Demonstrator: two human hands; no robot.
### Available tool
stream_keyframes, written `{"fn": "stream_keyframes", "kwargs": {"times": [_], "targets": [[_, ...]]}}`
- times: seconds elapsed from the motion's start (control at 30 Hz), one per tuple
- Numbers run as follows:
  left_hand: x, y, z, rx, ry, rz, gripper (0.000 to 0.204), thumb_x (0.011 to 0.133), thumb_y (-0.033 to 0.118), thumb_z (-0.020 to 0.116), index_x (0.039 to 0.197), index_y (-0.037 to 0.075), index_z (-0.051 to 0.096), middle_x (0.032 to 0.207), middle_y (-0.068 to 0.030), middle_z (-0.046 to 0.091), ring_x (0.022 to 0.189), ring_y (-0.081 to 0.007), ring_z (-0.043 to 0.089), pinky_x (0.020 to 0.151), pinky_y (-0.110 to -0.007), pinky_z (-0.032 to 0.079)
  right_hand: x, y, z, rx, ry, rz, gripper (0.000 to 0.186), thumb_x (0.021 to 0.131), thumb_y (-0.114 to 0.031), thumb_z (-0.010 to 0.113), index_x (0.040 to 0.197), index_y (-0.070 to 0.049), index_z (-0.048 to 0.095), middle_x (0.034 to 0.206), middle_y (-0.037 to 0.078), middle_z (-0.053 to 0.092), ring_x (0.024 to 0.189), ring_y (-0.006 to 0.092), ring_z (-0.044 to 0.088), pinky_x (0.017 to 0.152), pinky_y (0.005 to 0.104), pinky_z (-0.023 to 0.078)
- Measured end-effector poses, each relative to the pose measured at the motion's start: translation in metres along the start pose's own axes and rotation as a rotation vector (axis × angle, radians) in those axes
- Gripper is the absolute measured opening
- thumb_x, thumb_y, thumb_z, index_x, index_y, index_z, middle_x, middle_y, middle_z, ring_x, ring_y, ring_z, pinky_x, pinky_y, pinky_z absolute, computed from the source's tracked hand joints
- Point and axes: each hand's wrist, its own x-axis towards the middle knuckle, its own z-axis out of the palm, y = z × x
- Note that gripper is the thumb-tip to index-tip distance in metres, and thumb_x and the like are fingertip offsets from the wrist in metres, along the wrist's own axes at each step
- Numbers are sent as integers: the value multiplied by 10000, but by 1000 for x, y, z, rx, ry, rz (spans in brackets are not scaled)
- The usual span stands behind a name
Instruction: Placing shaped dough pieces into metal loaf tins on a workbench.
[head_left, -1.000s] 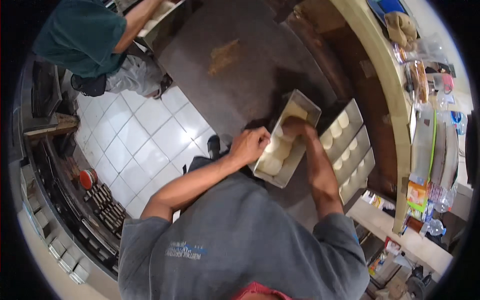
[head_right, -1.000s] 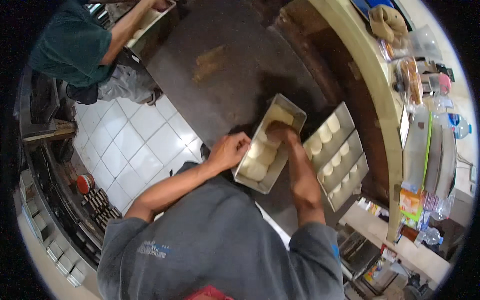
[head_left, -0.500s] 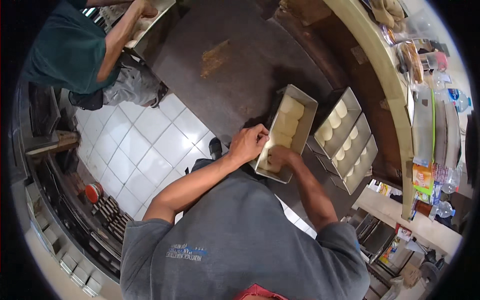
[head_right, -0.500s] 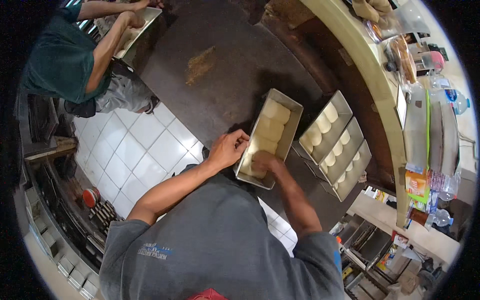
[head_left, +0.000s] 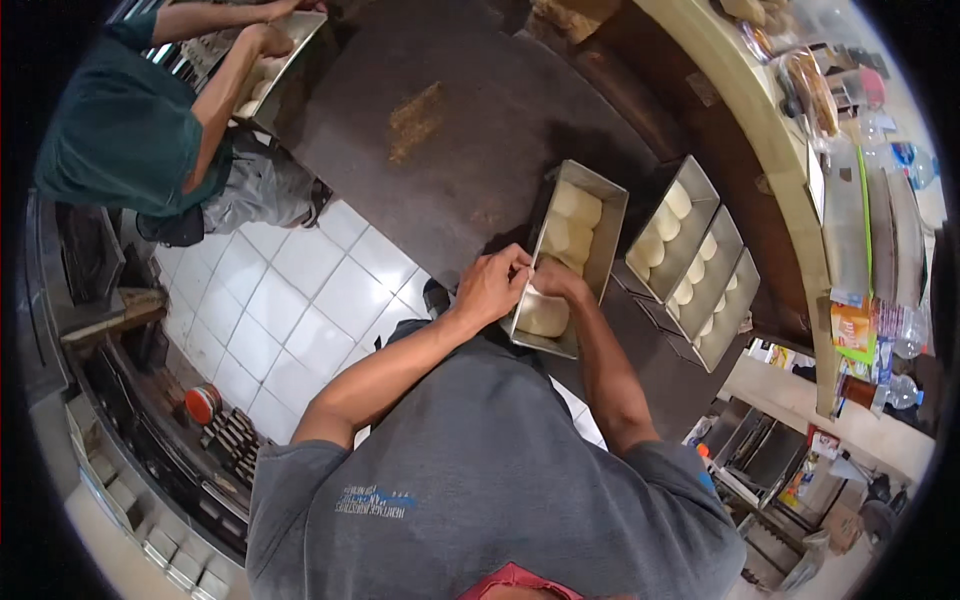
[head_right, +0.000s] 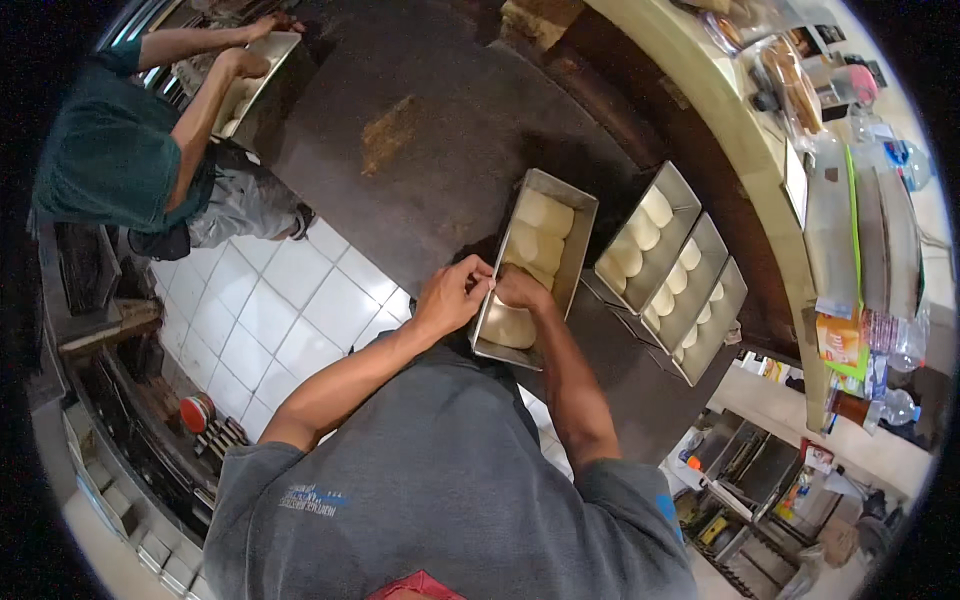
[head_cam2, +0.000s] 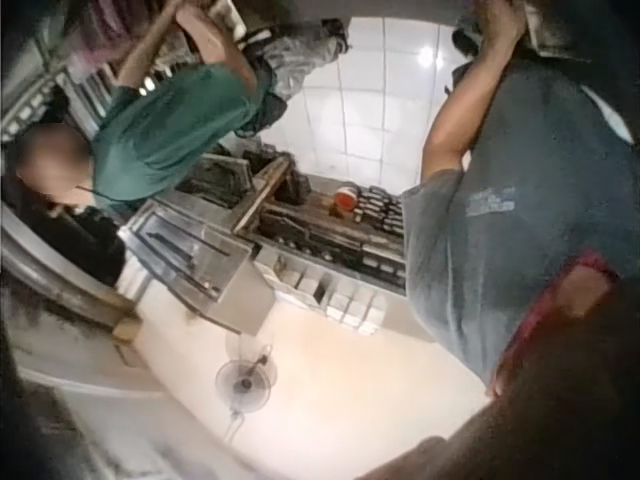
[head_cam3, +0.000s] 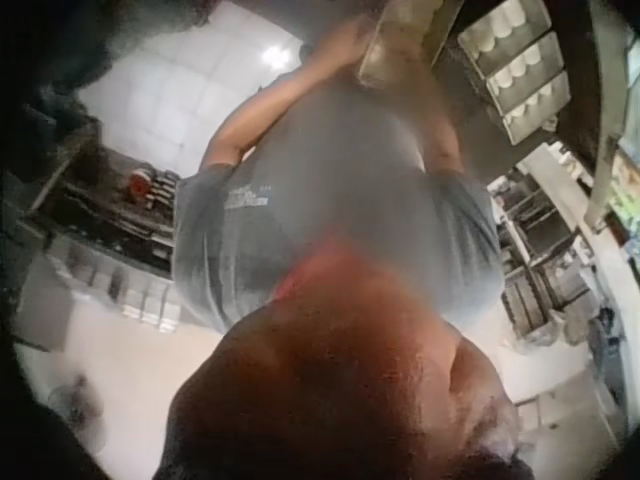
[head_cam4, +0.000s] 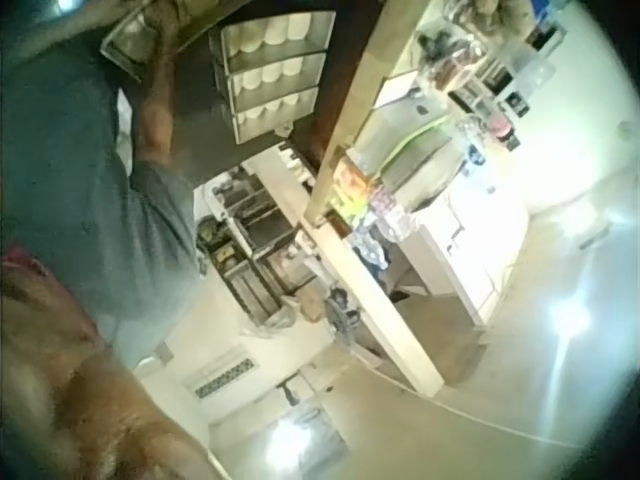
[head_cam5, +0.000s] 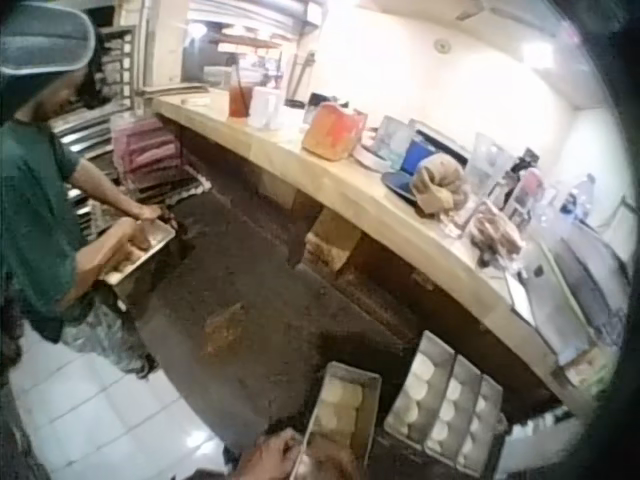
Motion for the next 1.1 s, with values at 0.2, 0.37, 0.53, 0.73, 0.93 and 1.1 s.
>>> {"fn": "stream_keyframes", "kwargs": {"times": [0.2, 0.37, 0.53, 0.73, 0.93, 1.1], "targets": [[4, 8, -4, -15, -57, -8, 189, 910, 209, 653, 1042, 79, 694, 841, -29, 762, 742, -306, 714, 665, -424, 537, 52, 77, -29, -13, 274, -76, 376, 929, -240, 601, 1213, -25, 725, 983, 82, 733, 834, 199, 626, 757, 325, 523], [0, 13, -14, -26, -63, -62, 196, 913, 215, 655, 1045, 76, 694, 847, -23, 762, 748, -303, 711, 664, -422, 538, 54, 61, -71, -37, 270, -58, 348, 944, -229, 596, 1201, -31, 721, 991, 76, 726, 838, 194, 618, 764, 321, 518], [-1, 16, -12, -33, -31, -86, 212, 924, 182, 651, 1098, 71, 701, 864, -35, 739, 709, -242, 679, 654, -380, 524, 55, 31, -98, -81, 269, -63, 314, 963, -216, 590, 1187, -38, 717, 1000, 70, 717, 843, 188, 609, 772, 317, 511], [-4, 12, -2, 38, 20, 44, 222, 904, 164, 649, 1103, 83, 701, 840, -32, 723, 708, -240, 670, 637, -377, 519, 47, -10, -129, -123, 287, -58, 273, 985, -200, 582, 1169, -46, 712, 1011, 62, 706, 849, 180, 598, 783, 312, 503], [9, 14, -1, 200, 39, 183, 256, 866, 131, 657, 1107, 68, 716, 851, -50, 713, 721, -238, 664, 754, -379, 537, 27, -36, -143, -124, 353, -2, 236, 1007, -185, 574, 1152, -55, 707, 1022, 54, 695, 855, 172, 587, 793, 307, 495], [54, 6, -41, 571, -162, 332, 290, 879, 74, 631, 1155, 36, 711, 980, -93, 720, 872, -263, 688, 1011, -445, 493, -55, -21, -125, -32, 608, -179, 257, 1019, -260, 531, 999, -43, 669, 844, 77, 667, 749, 226, 592, 713, 381, 484]]}}
